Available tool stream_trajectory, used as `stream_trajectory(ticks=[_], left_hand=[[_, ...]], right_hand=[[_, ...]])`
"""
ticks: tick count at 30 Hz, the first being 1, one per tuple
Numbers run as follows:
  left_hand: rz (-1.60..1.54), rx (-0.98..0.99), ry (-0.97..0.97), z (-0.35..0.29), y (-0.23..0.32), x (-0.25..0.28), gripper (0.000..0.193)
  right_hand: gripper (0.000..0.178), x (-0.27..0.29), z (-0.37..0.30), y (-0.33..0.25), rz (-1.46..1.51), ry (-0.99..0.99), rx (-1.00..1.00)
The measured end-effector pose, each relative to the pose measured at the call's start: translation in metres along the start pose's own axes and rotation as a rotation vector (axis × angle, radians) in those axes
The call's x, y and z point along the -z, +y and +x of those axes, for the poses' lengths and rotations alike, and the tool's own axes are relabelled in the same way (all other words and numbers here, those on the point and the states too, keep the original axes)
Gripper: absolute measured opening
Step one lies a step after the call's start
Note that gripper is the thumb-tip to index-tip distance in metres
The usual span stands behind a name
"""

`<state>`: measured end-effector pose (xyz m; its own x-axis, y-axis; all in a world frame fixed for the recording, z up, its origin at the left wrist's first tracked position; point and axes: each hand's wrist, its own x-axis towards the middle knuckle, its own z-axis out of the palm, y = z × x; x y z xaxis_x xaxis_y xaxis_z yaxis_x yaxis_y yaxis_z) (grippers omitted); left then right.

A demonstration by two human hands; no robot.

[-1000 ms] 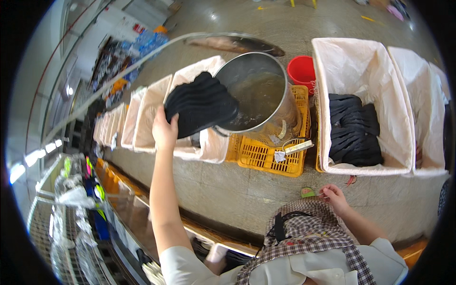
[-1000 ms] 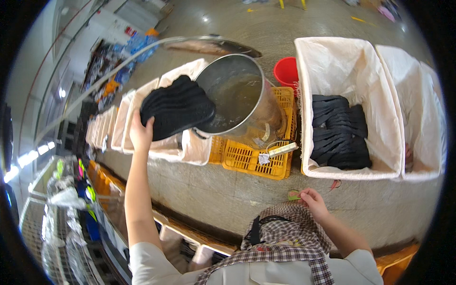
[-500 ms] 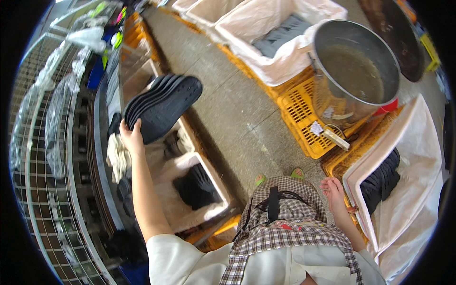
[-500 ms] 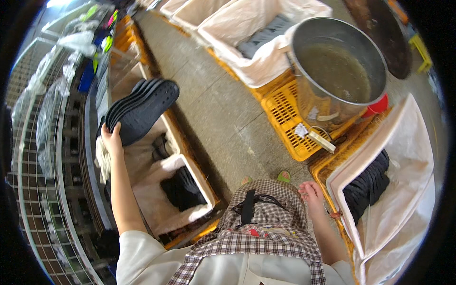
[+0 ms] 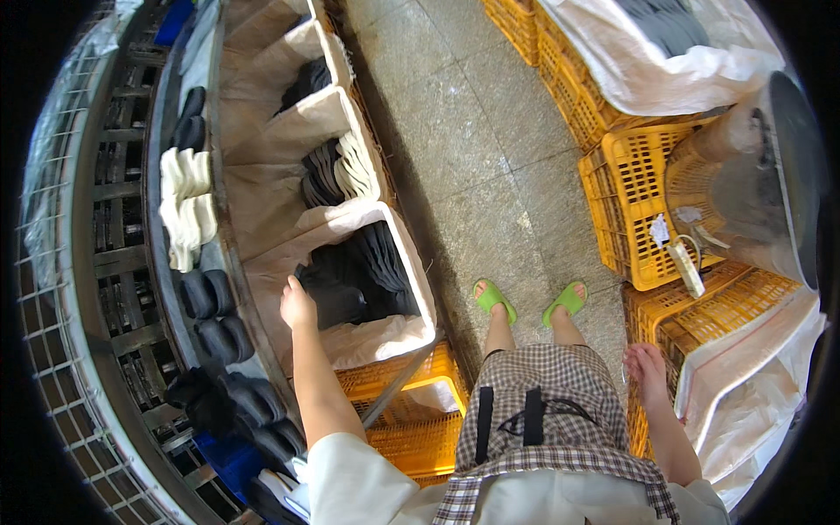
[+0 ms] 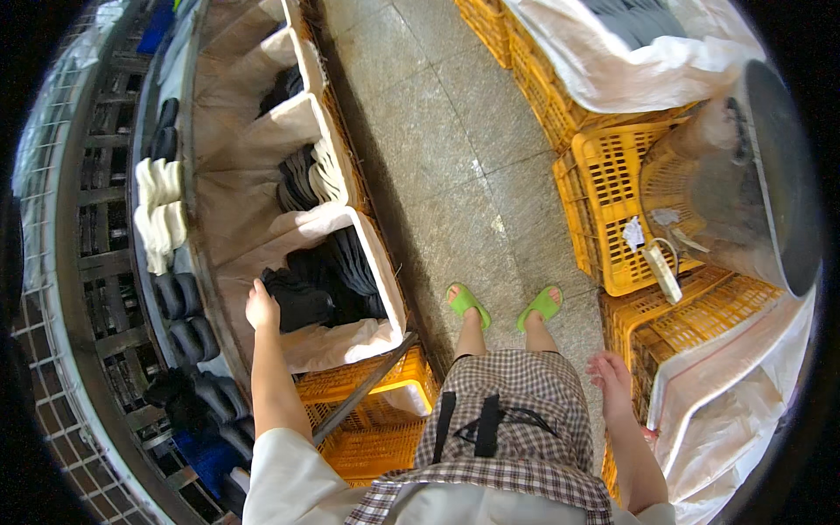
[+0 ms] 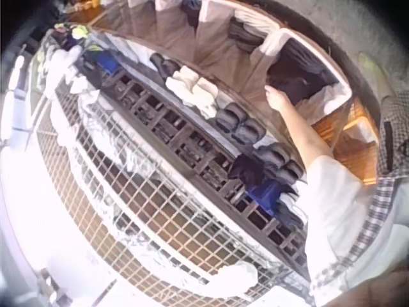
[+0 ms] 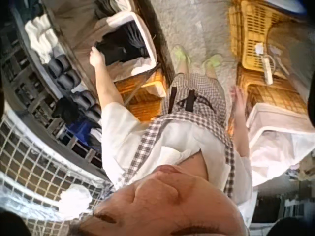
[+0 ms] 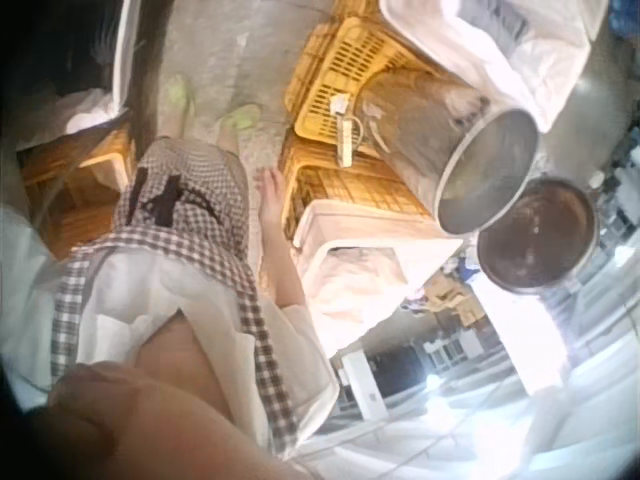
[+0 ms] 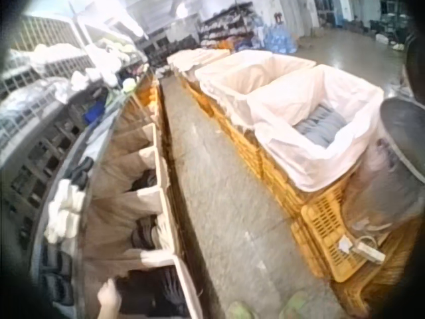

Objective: The person picks up pairs of slippers from a shelf, inspects them, and places them into a large white sack inside a yellow crate. The person handles black and beige slippers, occasionally turning them over before placing them into the sack.

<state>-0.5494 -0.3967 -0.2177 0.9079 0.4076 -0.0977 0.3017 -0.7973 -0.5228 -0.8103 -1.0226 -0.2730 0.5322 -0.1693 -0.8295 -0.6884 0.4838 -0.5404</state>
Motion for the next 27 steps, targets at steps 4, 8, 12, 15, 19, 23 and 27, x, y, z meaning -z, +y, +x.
stream_trajectory(ticks=[4,8,12,15,19,23,27], left_hand=[[0.078,-0.073,-0.218,0.025,-0.006,-0.103,0.042],[0.124,-0.101,-0.381,0.059,0.016,-0.201,0.033],[0.148,-0.059,-0.583,0.105,0.055,-0.283,0.027],[0.169,0.042,-0.757,0.153,0.087,-0.323,0.023],[0.038,0.138,-0.773,0.188,0.106,-0.339,0.030],[-0.364,0.072,-0.897,0.211,0.085,-0.340,0.066],[-0.874,0.203,-0.759,0.184,0.022,-0.375,0.088]], right_hand=[[0.017,-0.014,0.020,0.039,-0.129,0.072,-0.158],[0.014,-0.049,0.046,0.081,-0.249,0.095,-0.233],[0.016,-0.088,0.076,0.113,-0.342,0.072,-0.274],[0.017,-0.113,0.094,0.129,-0.400,0.090,-0.328],[0.017,-0.135,0.111,0.140,-0.439,0.091,-0.387],[0.016,-0.149,0.125,0.145,-0.503,0.050,-0.387],[0.017,-0.158,0.137,0.141,-0.548,0.019,-0.367]])
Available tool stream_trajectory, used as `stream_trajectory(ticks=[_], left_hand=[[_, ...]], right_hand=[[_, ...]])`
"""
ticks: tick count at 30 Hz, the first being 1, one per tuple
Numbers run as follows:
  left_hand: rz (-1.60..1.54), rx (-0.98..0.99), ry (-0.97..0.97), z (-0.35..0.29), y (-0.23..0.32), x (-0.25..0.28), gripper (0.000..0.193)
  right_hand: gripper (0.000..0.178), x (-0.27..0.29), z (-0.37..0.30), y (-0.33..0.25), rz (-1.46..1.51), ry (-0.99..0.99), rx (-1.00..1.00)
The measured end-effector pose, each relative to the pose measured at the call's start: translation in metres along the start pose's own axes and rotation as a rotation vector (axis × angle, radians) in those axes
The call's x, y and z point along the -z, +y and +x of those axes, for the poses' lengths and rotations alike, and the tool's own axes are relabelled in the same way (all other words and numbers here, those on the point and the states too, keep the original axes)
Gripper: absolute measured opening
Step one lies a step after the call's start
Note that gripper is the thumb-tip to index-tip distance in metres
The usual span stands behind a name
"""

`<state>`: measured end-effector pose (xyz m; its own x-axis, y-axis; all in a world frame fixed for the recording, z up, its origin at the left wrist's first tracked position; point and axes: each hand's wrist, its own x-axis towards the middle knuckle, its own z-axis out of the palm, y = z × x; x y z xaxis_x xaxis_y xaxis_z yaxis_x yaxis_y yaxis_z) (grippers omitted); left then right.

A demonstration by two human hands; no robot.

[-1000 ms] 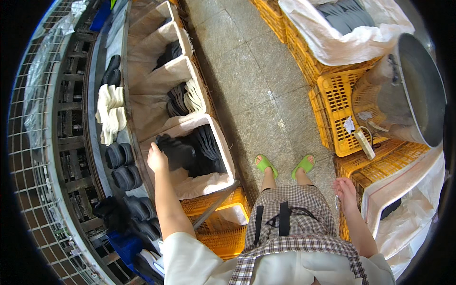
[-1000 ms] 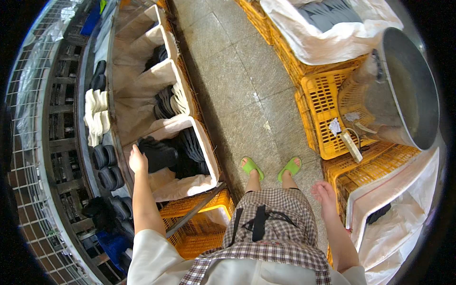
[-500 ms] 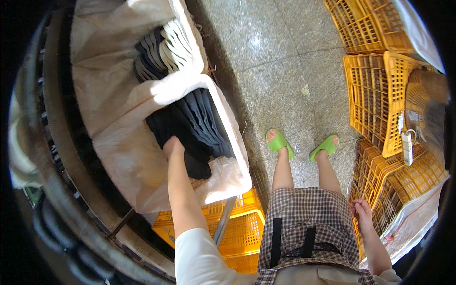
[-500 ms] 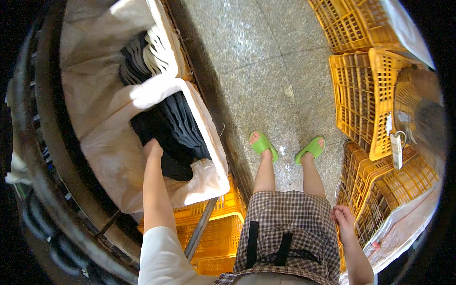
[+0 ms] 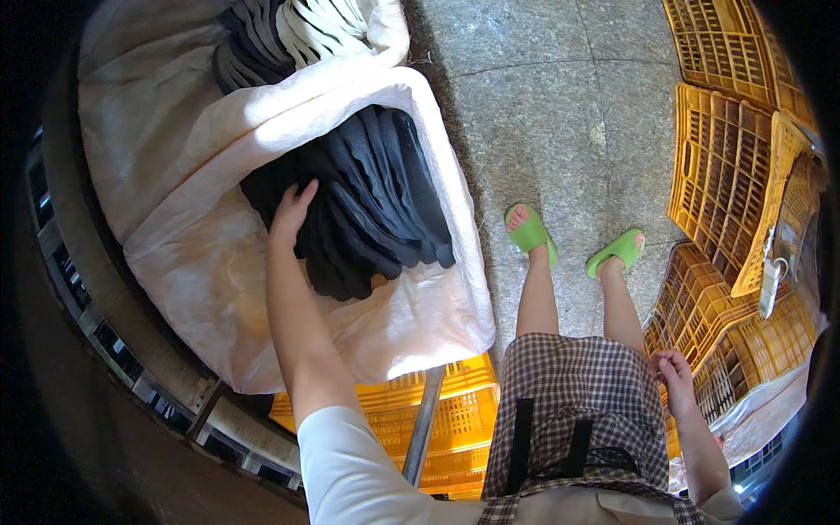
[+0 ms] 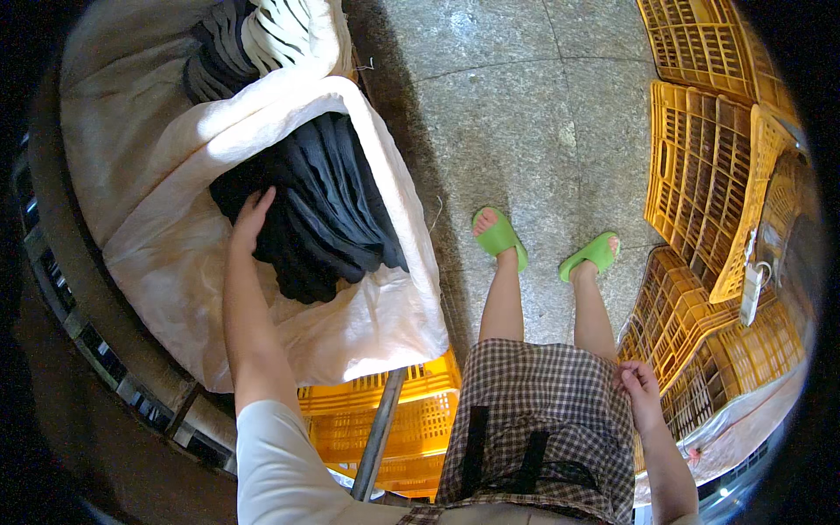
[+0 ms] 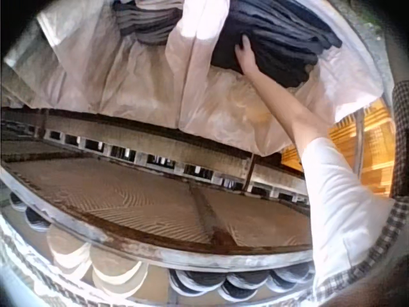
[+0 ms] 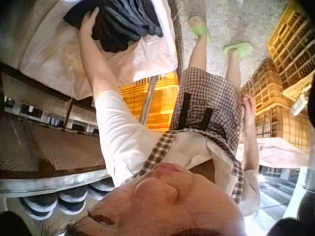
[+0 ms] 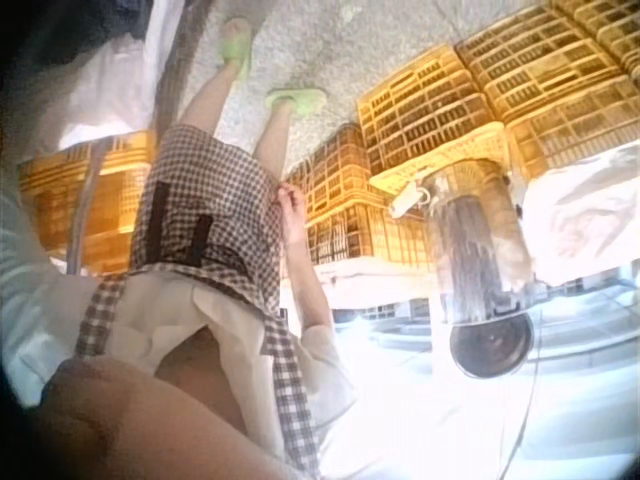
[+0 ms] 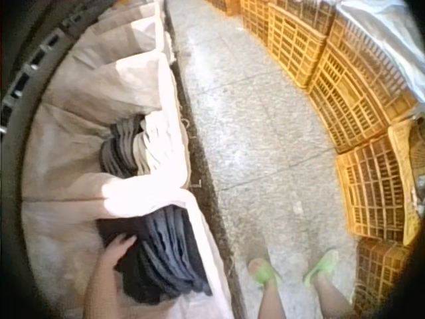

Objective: The person picks up pairs of slippers from a shelf, inspects them, and places them into a large white sack inside a yellow crate. The person handles black and beige slippers, occasionally turning them over before placing them into the sack.

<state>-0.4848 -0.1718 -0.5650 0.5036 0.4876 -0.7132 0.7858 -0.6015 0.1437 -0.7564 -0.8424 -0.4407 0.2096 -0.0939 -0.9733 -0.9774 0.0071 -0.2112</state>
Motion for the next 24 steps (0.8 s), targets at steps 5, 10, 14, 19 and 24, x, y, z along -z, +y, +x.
stream_trajectory(ticks=[5,10,14,19,24], left_hand=[[-0.211,-0.186,0.085,-0.036,-0.134,-0.029,0.076],[0.092,-0.303,0.154,-0.083,-0.153,-0.113,0.085],[0.179,-0.218,0.369,-0.082,-0.102,-0.100,0.093],[0.360,-0.528,0.449,-0.081,-0.005,-0.119,0.089],[0.416,-0.063,0.506,-0.072,0.016,-0.107,0.085]], right_hand=[[0.016,-0.003,0.006,-0.009,0.021,-0.008,-0.006],[0.015,-0.012,0.020,-0.002,-0.012,-0.051,0.005],[0.015,-0.015,0.026,0.003,-0.026,-0.109,0.059],[0.015,-0.009,0.027,-0.006,-0.001,-0.053,0.088],[0.016,0.005,0.025,-0.010,0.005,-0.025,0.053]])
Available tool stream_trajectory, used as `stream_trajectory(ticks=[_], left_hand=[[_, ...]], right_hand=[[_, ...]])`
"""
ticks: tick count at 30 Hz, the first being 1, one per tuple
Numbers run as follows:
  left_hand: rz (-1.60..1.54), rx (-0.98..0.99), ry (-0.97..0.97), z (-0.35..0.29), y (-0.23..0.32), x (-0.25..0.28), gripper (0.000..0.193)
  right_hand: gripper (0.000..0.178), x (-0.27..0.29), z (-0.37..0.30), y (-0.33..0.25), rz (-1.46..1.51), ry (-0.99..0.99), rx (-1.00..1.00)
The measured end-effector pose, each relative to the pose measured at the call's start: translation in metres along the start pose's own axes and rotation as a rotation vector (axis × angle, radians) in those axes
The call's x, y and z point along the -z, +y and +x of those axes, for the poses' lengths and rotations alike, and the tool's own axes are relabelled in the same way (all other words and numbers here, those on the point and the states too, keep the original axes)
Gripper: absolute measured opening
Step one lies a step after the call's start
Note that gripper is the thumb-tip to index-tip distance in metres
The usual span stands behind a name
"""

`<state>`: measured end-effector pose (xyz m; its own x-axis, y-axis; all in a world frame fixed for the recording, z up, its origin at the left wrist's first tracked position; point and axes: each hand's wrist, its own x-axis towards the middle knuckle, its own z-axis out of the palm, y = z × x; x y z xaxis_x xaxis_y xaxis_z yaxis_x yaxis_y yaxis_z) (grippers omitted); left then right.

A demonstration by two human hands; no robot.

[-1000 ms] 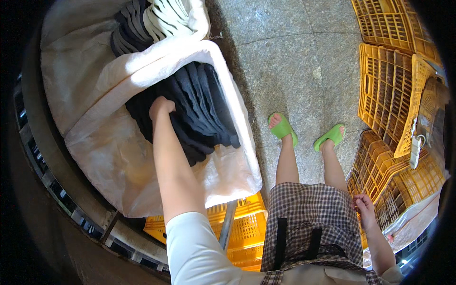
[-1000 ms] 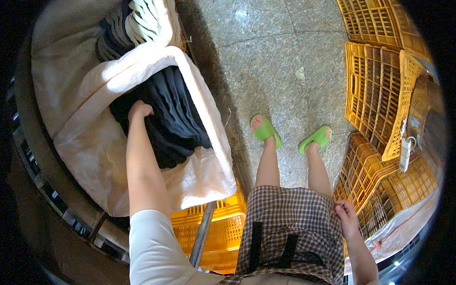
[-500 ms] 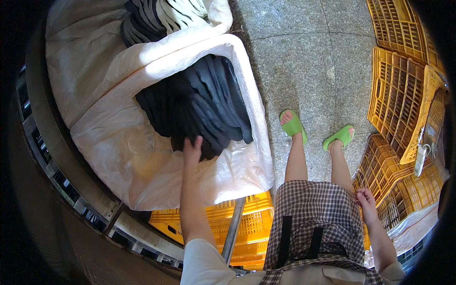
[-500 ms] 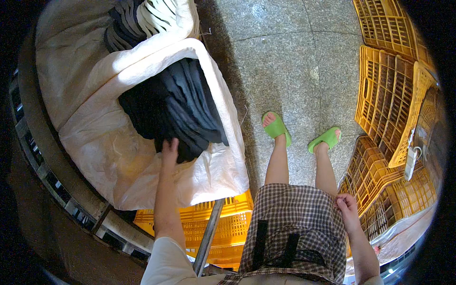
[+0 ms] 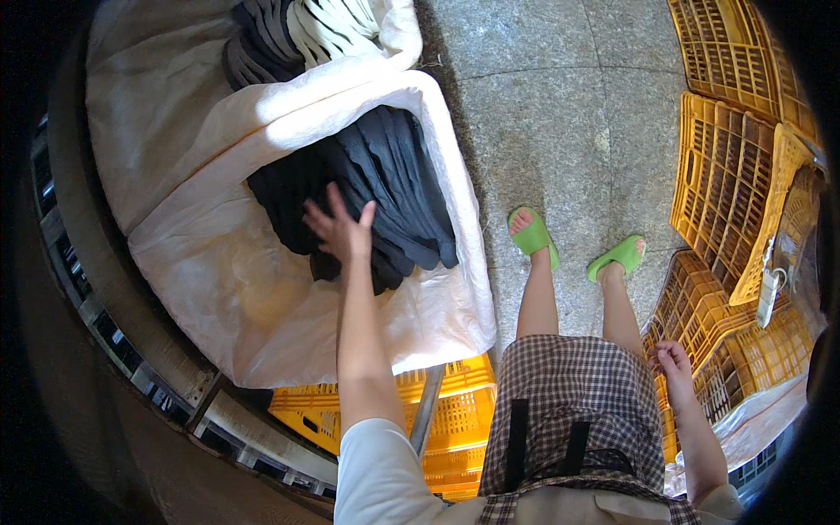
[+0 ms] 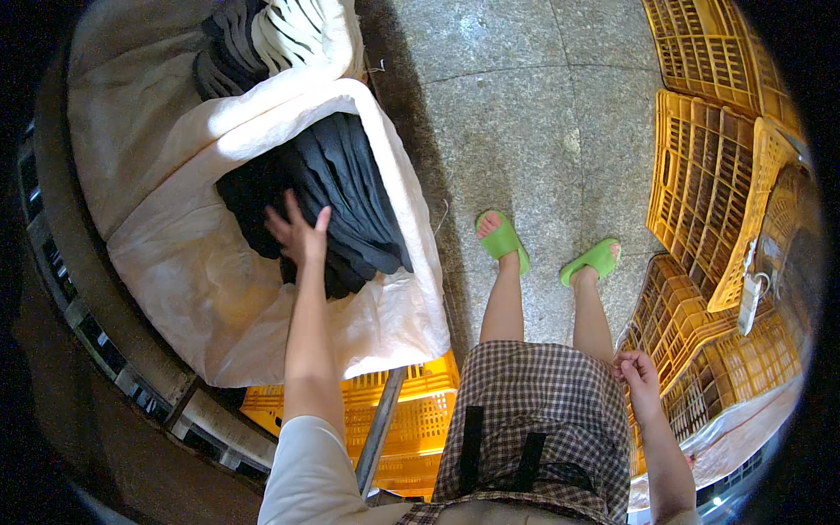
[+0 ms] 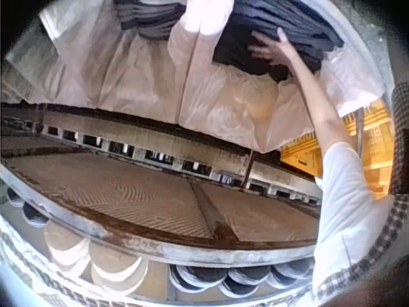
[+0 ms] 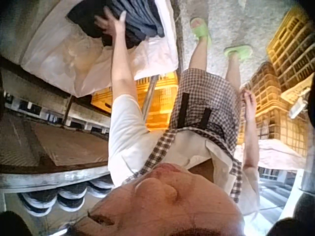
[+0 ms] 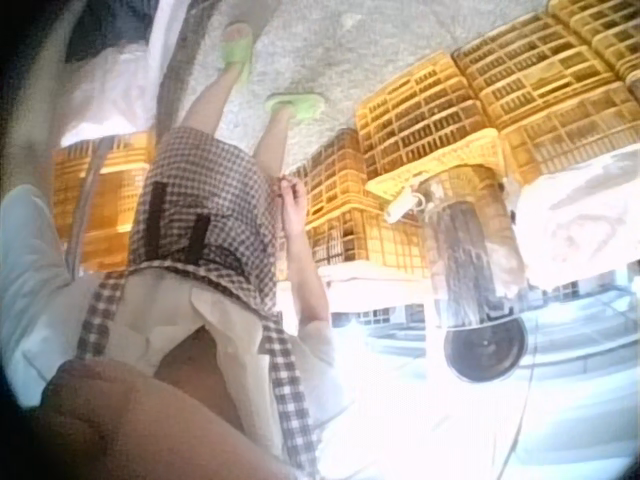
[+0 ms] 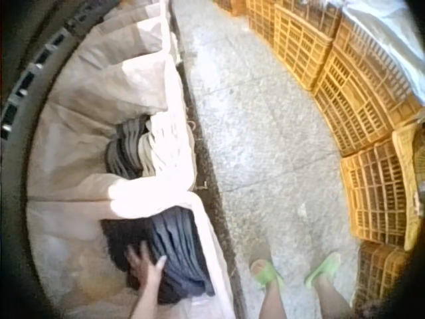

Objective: The person picks up pairs of slippers from a shelf, inspects them, and places them into a large white sack inside a yellow crate. The person handles black and beige slippers, occasionally turning them over before placing them into the sack.

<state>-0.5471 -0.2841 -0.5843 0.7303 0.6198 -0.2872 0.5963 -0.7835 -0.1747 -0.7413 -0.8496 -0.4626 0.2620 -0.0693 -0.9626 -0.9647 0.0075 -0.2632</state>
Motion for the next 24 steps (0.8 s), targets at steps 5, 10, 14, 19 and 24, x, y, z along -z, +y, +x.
stream_trajectory(ticks=[5,10,14,19,24], left_hand=[[-0.097,0.011,-0.025,-0.001,-0.015,-0.019,0.095],[-0.080,-0.146,-0.159,-0.012,-0.015,-0.023,0.098],[-0.097,-0.136,-0.147,-0.010,-0.011,0.003,0.100],[-0.350,-0.359,0.248,-0.099,0.055,0.057,0.077],[-0.869,-0.620,-0.272,-0.264,0.103,0.241,0.082]], right_hand=[[0.015,0.006,0.002,0.013,-0.039,-0.013,0.043],[0.012,0.000,0.004,0.026,0.022,-0.029,0.010],[0.013,0.002,-0.012,0.021,0.034,-0.050,0.044],[0.012,0.012,-0.041,-0.018,0.111,-0.062,0.140],[0.012,0.011,-0.093,-0.056,0.023,-0.053,0.344]])
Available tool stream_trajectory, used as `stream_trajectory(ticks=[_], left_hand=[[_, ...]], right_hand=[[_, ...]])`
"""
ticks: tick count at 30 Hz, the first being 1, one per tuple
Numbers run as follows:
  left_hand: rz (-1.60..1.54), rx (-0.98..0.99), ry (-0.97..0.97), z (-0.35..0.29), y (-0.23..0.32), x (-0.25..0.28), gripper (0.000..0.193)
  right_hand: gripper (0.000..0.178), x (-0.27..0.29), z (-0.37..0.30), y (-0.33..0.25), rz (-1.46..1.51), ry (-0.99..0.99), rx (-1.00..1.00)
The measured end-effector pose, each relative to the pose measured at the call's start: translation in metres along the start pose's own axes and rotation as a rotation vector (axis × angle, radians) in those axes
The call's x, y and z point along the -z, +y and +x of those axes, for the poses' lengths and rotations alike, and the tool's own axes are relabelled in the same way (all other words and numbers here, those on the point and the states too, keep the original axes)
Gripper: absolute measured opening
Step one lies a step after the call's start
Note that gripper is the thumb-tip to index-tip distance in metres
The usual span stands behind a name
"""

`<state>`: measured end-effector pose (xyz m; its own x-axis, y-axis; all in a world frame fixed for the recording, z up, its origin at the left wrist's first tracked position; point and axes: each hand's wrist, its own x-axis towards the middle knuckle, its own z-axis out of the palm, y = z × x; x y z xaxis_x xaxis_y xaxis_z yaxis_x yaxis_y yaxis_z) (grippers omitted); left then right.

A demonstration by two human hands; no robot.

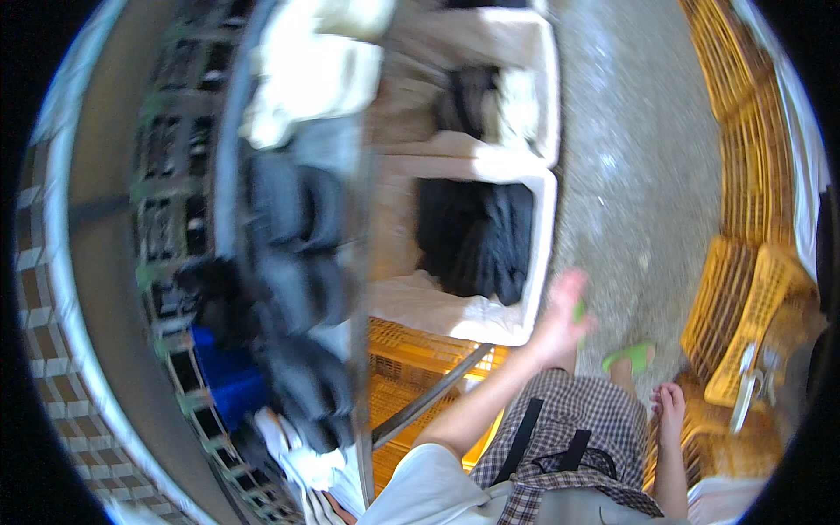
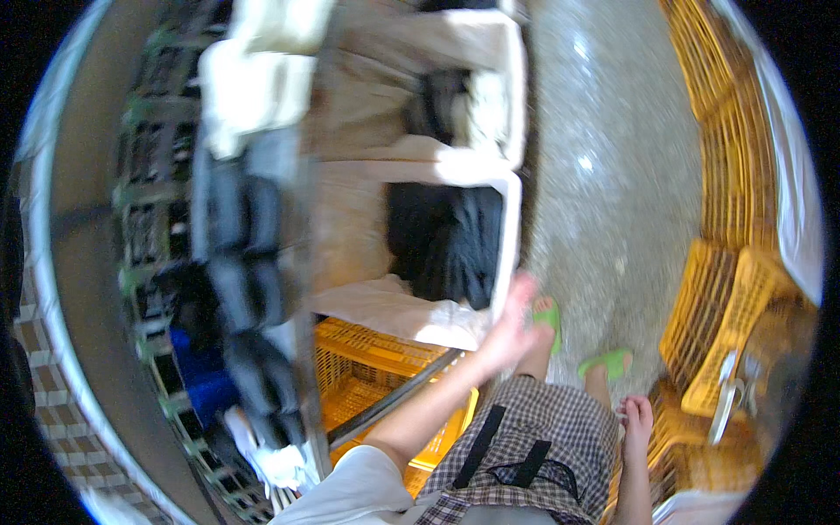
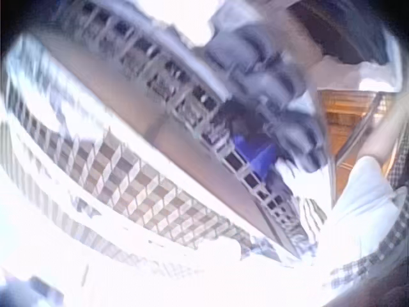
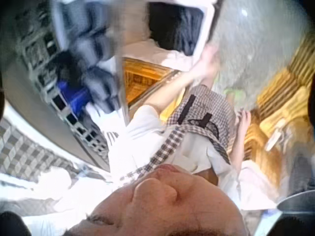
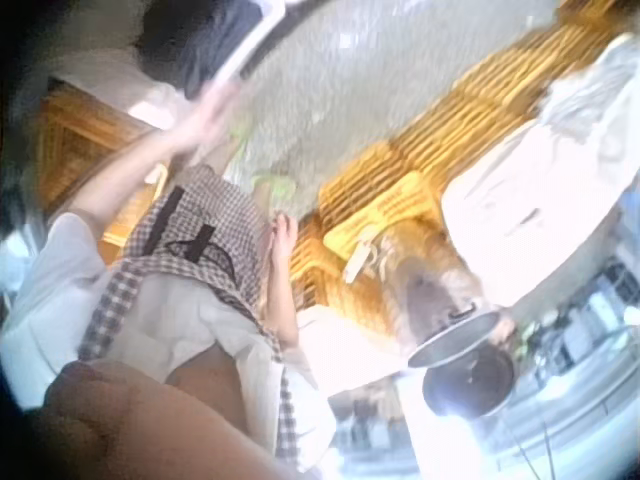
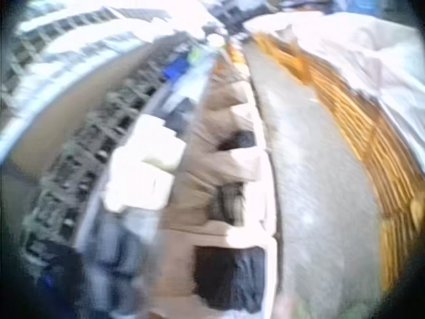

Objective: The person picks up pairs of slippers from a shelf, inspects them, and places them into a large white sack inside a yellow crate. The person handles black and beige slippers, occasionally turning them over before placing them into the sack.

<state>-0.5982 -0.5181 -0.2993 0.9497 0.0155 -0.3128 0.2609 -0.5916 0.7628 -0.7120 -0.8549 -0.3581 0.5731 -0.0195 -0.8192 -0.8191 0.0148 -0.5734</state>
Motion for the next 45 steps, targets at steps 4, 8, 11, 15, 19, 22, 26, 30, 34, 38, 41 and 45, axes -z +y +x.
stream_trajectory(ticks=[4,8,11,15,19,22,26,30,34,38,41,45], left_hand=[[-0.279,-0.354,-0.361,-0.084,0.152,0.104,0.083],[-0.660,-0.286,0.149,-0.160,0.198,0.256,0.069],[-0.666,-0.296,0.834,-0.172,0.165,0.351,0.054],[-0.962,-0.115,1.256,-0.171,0.052,0.462,0.047],[-1.419,-0.071,1.483,-0.168,-0.081,0.536,0.075],[-1.590,-0.009,1.701,-0.171,-0.139,0.570,0.086],[-1.607,-0.002,1.982,-0.168,-0.181,0.590,0.084],[-1.593,-0.331,1.901,-0.189,-0.218,0.604,0.081],[-1.788,-0.135,2.046,-0.205,-0.262,0.631,0.082],[-1.877,-0.056,2.012,-0.204,-0.255,0.640,0.082],[-1.908,-0.130,1.983,-0.192,-0.230,0.629,0.078],[-1.787,-0.132,2.003,-0.189,-0.212,0.636,0.076]], right_hand=[[0.012,0.006,-0.023,-0.038,0.023,-0.036,0.134],[0.012,-0.008,-0.047,-0.068,-0.022,-0.061,0.180],[0.012,-0.028,-0.050,-0.095,-0.007,-0.079,0.216],[0.013,-0.069,-0.053,-0.123,-0.121,-0.133,0.220],[0.012,-0.116,-0.056,-0.144,-0.310,-0.215,0.280],[0.011,-0.143,-0.058,-0.156,-0.382,-0.300,0.379],[0.011,-0.165,-0.053,-0.167,-0.413,-0.338,0.418],[0.009,-0.170,-0.059,-0.175,-0.478,-0.319,0.410],[0.012,-0.173,-0.068,-0.181,-0.492,-0.301,0.369],[0.015,-0.173,-0.076,-0.176,-0.585,-0.310,0.359],[0.017,-0.166,-0.082,-0.170,-0.882,-0.195,0.372],[0.012,-0.158,-0.089,-0.163,-0.890,-0.195,0.482]])
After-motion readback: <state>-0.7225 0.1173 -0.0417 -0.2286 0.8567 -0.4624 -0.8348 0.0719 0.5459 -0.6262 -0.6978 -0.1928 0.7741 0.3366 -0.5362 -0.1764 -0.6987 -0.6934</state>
